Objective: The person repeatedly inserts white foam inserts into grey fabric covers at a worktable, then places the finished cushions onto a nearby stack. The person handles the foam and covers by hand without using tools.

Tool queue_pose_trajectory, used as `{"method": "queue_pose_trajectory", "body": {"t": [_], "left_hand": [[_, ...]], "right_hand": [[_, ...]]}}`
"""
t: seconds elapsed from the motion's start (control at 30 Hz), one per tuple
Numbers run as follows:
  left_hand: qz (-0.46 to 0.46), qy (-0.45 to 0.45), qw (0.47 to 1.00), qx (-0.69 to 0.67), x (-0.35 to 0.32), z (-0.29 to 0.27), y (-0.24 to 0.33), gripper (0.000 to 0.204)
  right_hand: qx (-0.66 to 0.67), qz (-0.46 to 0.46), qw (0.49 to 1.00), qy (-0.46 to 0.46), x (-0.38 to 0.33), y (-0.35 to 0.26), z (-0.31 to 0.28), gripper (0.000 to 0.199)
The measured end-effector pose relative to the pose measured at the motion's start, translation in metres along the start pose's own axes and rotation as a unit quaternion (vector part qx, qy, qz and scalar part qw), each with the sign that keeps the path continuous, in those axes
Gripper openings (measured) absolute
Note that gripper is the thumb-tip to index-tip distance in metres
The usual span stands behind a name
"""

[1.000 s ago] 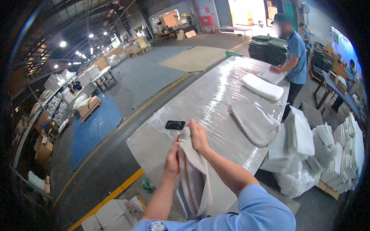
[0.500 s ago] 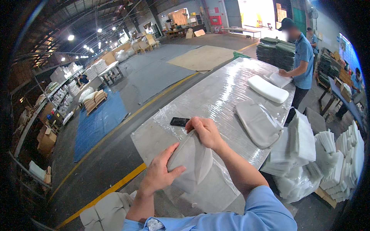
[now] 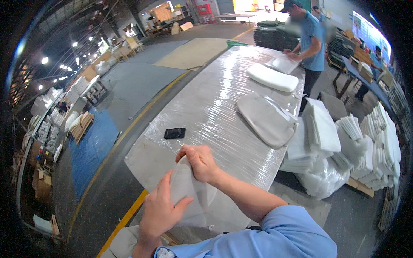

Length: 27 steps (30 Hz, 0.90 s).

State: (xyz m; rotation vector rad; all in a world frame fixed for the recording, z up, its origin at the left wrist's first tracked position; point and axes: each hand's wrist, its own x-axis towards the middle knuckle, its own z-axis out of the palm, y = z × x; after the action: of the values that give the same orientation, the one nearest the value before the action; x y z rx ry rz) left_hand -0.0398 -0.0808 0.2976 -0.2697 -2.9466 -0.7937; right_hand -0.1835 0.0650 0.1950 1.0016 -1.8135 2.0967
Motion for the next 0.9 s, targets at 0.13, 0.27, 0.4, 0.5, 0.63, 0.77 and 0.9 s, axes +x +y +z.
{"method": "queue_pose_trajectory", "body": {"t": [0.13, 0.27, 0.4, 0.5, 0.63, 0.77, 0.9], "left_hand": [[0.006, 0.020, 1.000, -0.008, -0.008, 0.002, -0.008, 0.086], [0.000, 0.030, 0.999, -0.012, -0.023, 0.001, -0.016, 0.089], [0.014, 0.051, 0.999, -0.011, -0.048, -0.001, -0.027, 0.090], [-0.007, 0.049, 0.998, -0.029, -0.078, -0.002, -0.037, 0.089], [0.001, 0.063, 0.997, -0.051, -0.114, -0.001, -0.054, 0.086], [-0.025, 0.063, 0.996, -0.062, -0.152, 0.001, -0.067, 0.083], [-0.047, 0.092, 0.990, -0.098, -0.183, 0.011, -0.081, 0.081]], "right_hand": [[-0.019, 0.009, 1.000, 0.004, -0.010, 0.014, 0.009, 0.091], [-0.023, -0.003, 0.999, 0.031, -0.023, 0.034, 0.020, 0.083], [-0.071, 0.012, 0.996, 0.055, -0.050, 0.074, 0.022, 0.067], [-0.088, 0.036, 0.995, 0.036, -0.070, 0.090, 0.027, 0.064], [-0.092, 0.054, 0.994, 0.020, -0.090, 0.095, 0.033, 0.064], [-0.099, 0.090, 0.991, 0.011, -0.110, 0.103, 0.031, 0.064], [-0.146, 0.061, 0.987, -0.015, -0.115, 0.110, 0.039, 0.067]]}}
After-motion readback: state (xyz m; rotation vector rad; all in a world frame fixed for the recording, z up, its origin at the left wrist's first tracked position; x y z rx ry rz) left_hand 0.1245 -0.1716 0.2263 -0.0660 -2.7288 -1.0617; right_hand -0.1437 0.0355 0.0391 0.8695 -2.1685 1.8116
